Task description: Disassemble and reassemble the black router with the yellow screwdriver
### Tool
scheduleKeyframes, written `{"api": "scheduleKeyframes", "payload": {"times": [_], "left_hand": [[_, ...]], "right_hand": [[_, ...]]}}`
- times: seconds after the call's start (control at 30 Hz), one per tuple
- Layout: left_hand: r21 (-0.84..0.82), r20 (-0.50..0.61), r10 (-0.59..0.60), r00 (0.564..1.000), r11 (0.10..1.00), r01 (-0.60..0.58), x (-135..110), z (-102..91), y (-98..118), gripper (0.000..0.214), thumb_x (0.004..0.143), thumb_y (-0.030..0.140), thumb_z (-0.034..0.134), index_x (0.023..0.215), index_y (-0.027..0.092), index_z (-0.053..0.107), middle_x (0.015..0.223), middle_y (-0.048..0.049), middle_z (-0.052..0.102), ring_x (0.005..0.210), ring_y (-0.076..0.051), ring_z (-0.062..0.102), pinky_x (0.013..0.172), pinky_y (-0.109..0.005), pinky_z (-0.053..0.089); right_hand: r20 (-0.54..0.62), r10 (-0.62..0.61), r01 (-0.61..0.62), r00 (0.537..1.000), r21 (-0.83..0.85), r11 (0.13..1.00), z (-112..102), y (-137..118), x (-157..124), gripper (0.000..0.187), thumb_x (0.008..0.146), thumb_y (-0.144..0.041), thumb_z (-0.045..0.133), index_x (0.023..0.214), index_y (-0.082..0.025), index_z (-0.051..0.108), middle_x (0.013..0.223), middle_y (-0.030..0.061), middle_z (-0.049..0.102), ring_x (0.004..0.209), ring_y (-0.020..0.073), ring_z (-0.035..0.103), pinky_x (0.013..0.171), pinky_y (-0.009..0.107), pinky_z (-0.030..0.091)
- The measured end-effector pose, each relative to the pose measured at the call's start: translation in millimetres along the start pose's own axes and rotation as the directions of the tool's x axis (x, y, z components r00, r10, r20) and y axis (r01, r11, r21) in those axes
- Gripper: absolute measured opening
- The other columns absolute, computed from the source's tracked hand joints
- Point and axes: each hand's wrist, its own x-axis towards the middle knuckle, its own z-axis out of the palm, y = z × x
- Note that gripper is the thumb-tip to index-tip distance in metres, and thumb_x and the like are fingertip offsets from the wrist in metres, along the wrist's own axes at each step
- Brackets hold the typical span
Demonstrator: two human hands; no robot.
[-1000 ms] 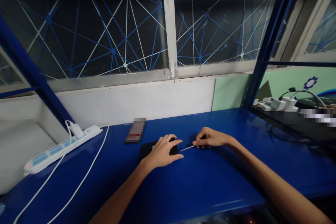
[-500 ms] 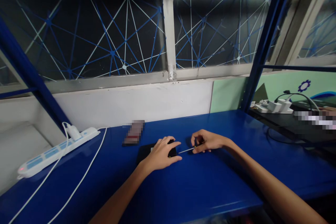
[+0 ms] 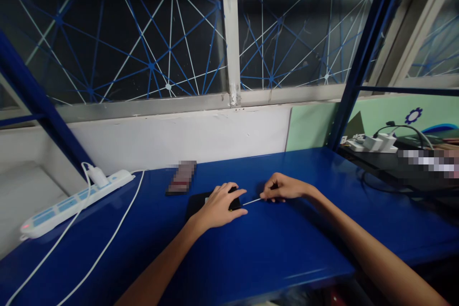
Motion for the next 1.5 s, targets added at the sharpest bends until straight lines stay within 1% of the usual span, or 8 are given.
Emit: {"api": "scheduleKeyframes", "payload": {"times": [0.3, 0.47, 0.57, 0.73, 0.9, 1.03, 1.3, 1.5], "left_hand": [[0.019, 0.020, -0.008, 1.000, 1.000, 0.007, 0.5, -2.8, 3.3, 0.057, 0.086, 0.059, 0.054, 0.136, 0.033, 0.049, 0.140, -0.0094, 0.044, 0.125, -0.036, 0.043, 0.102, -0.056, 0.034], [0.015, 0.012, -0.003, 1.000, 1.000, 0.003, -0.2, -2.4, 3.0, 0.056, 0.086, 0.060, 0.053, 0.135, 0.034, 0.050, 0.139, -0.0092, 0.044, 0.124, -0.036, 0.043, 0.102, -0.055, 0.035], [0.012, 0.005, 0.000, 1.000, 1.000, 0.000, -0.4, -1.7, 2.3, 0.055, 0.086, 0.060, 0.052, 0.134, 0.034, 0.050, 0.139, -0.0091, 0.045, 0.125, -0.036, 0.043, 0.102, -0.055, 0.034], [-0.001, 0.002, 0.009, 1.000, 1.000, -0.009, -0.5, -1.5, 1.9, 0.056, 0.086, 0.061, 0.052, 0.134, 0.034, 0.050, 0.138, -0.0089, 0.046, 0.124, -0.036, 0.043, 0.102, -0.056, 0.034], [0.006, 0.007, 0.016, 1.000, 1.000, -0.016, -0.3, -2.1, 2.0, 0.056, 0.086, 0.062, 0.051, 0.135, 0.033, 0.050, 0.138, -0.0094, 0.046, 0.125, -0.035, 0.043, 0.102, -0.056, 0.033], [0.013, 0.017, 0.001, 1.000, 1.000, -0.001, -0.4, -2.4, 2.6, 0.056, 0.086, 0.061, 0.051, 0.135, 0.034, 0.049, 0.139, -0.0091, 0.045, 0.125, -0.036, 0.042, 0.102, -0.056, 0.034], [0.020, -0.006, 0.018, 1.000, 1.000, -0.018, -0.3, 0.0, 1.0, 0.055, 0.086, 0.062, 0.051, 0.133, 0.032, 0.052, 0.138, -0.0091, 0.046, 0.124, -0.035, 0.044, 0.103, -0.054, 0.034], [0.009, 0.007, 0.005, 1.000, 1.000, -0.005, -0.9, -0.8, 1.7, 0.055, 0.086, 0.062, 0.051, 0.133, 0.033, 0.052, 0.139, -0.0089, 0.045, 0.124, -0.036, 0.043, 0.102, -0.056, 0.034]], "right_hand": [[0.005, 0.037, -0.037, 0.999, -0.020, 0.999, 4.7, -4.2, 0.1, 0.052, 0.083, -0.060, 0.055, 0.075, -0.010, 0.068, 0.049, -0.0031, 0.052, 0.036, 0.0047, 0.040, 0.035, 0.018, 0.031], [0.021, 0.044, -0.045, 0.999, 0.029, 0.999, 4.7, -4.3, 1.0, 0.044, 0.067, -0.048, 0.077, 0.089, -0.012, 0.065, 0.055, -0.0039, 0.058, 0.036, 0.0053, 0.043, 0.034, 0.017, 0.034], [0.012, 0.025, -0.026, 1.000, 0.069, 0.997, 3.6, -3.5, 1.3, 0.042, 0.061, -0.040, 0.083, 0.085, -0.013, 0.062, 0.059, -0.0028, 0.061, 0.039, 0.0063, 0.048, 0.035, 0.017, 0.037], [0.014, 0.036, -0.036, 0.999, 0.067, 0.997, 1.8, -1.4, 0.4, 0.036, 0.068, -0.045, 0.077, 0.076, -0.012, 0.065, 0.060, 0.0007, 0.063, 0.040, 0.0067, 0.051, 0.034, 0.016, 0.032], [-0.002, 0.012, -0.012, 1.000, 0.031, 0.999, 1.6, -1.2, 0.1, 0.043, 0.077, -0.053, 0.066, 0.071, -0.011, 0.068, 0.058, 0.0013, 0.061, 0.040, 0.0052, 0.046, 0.038, 0.018, 0.035], [-0.009, 0.029, -0.029, 1.000, -0.010, 1.000, 3.7, -2.9, 0.7, 0.048, 0.081, -0.057, 0.060, 0.071, -0.011, 0.068, 0.057, 0.0003, 0.057, 0.041, 0.0053, 0.044, 0.037, 0.018, 0.032], [0.003, 0.030, -0.030, 1.000, 0.018, 0.999, 3.1, -5.2, 0.1, 0.039, 0.061, -0.040, 0.082, 0.081, -0.014, 0.061, 0.059, -0.0060, 0.053, 0.039, 0.0046, 0.043, 0.035, 0.018, 0.032], [-0.005, 0.073, -0.073, 0.997, 0.024, 0.997, 2.5, -2.2, 0.3, 0.041, 0.062, -0.043, 0.081, 0.078, -0.015, 0.057, 0.060, -0.0053, 0.055, 0.040, 0.0055, 0.048, 0.036, 0.018, 0.034]]}}
